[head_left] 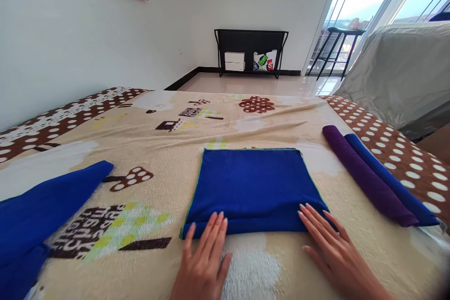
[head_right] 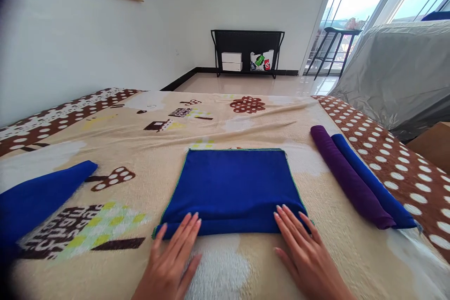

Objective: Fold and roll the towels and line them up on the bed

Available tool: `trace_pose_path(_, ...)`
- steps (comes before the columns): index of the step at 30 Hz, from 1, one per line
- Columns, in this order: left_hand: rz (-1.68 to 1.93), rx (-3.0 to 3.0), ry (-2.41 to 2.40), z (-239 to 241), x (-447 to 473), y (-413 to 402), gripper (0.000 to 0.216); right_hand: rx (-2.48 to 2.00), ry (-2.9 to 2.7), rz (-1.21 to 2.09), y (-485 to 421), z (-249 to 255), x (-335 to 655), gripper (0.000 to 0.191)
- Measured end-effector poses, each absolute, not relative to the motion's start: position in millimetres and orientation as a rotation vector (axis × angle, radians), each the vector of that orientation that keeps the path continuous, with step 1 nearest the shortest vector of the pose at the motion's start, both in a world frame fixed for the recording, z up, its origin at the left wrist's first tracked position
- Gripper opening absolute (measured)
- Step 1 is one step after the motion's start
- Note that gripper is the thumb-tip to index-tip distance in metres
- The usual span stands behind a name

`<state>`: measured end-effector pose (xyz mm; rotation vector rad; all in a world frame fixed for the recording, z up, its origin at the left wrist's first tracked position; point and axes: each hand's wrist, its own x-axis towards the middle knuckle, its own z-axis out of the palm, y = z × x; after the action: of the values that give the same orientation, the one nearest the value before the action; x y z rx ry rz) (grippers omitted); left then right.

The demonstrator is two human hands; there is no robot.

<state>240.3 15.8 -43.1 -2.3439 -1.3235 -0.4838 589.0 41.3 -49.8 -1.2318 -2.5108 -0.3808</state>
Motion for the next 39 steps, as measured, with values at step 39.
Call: trace_pose_path(39, -0.692, -2.494, -1.644, -30.8, 155.1, 44.3, 0.028, -1.41, -2.268, 0.117, 81.2, -60.9, 659.0, 0.031)
